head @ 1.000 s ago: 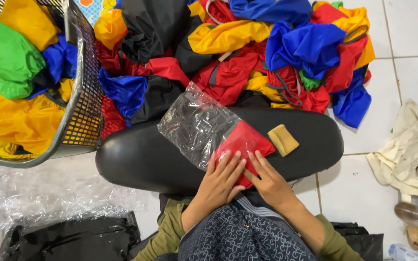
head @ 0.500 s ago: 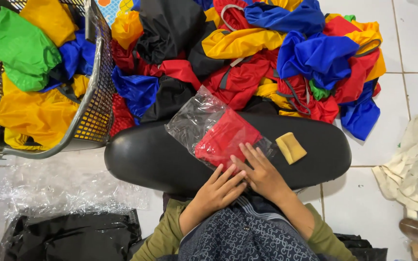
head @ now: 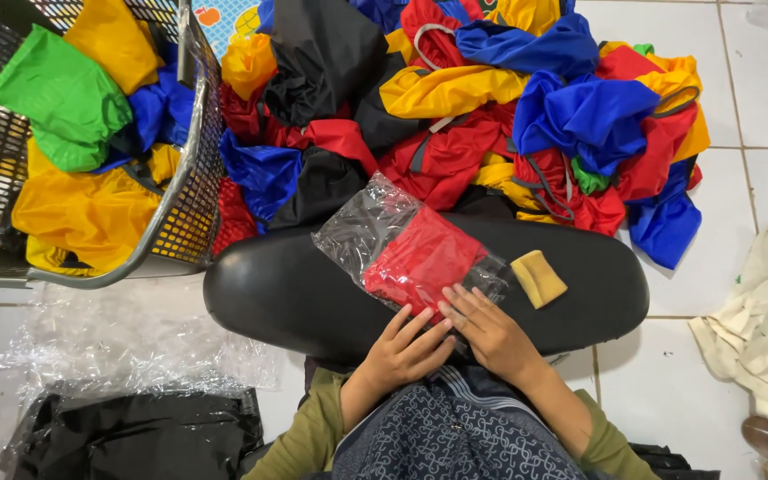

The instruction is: The person prepares several colorful fabric covers by hand and using shears; they trim excess material from the edges of a red cover, clean its surface with a sponge, and place the finished covers into plastic bags.

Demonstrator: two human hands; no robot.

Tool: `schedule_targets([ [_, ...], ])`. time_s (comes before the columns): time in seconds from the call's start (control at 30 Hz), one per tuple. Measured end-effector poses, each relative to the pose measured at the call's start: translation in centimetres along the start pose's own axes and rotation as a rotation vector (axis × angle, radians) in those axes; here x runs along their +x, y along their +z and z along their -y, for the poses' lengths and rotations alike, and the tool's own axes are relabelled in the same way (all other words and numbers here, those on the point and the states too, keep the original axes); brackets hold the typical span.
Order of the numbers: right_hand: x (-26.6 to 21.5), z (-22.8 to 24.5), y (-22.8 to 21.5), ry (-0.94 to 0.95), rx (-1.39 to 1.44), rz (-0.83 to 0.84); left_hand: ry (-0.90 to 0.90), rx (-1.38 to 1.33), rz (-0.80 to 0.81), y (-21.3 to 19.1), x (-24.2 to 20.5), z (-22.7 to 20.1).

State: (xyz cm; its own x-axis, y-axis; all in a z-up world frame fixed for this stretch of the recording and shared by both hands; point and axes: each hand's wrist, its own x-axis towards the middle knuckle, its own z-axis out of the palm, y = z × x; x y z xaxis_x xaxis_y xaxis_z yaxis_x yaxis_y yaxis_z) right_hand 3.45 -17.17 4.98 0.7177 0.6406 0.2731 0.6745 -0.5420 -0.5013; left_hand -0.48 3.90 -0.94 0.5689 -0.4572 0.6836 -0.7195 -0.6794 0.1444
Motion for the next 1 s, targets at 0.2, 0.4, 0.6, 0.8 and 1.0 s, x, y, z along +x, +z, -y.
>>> schedule_targets([
  [0.2, -0.1, -1.9, -0.3, 0.007, -0.104, -0.094, -0.006, -0.186, -0.124, -0.9, 2.1, 0.4],
  [0.4, -2.1, 0.3, 0.9, -0.128, -0.119, 0.08, 0.068, -0.29, -0.041, -2.7, -2.2, -0.8],
  [0.6, -2.0, 1.1, 3.2, -0.062, -0.038, 0.071, 0.0, -0.194, 0.27, -4.2, -1.5, -1.2],
  [0.8, -0.5, -2.1, 7.6, -0.095, -0.038, 0.09, 0.031, -0.336, 0.268, -4.6, -0.3, -1.1],
  [1.0, 2.2, -4.1, 11.8, -0.102, -0.169, -0.035, 0.008, -0.318, 0.287, -4.5, -0.4, -1.0],
])
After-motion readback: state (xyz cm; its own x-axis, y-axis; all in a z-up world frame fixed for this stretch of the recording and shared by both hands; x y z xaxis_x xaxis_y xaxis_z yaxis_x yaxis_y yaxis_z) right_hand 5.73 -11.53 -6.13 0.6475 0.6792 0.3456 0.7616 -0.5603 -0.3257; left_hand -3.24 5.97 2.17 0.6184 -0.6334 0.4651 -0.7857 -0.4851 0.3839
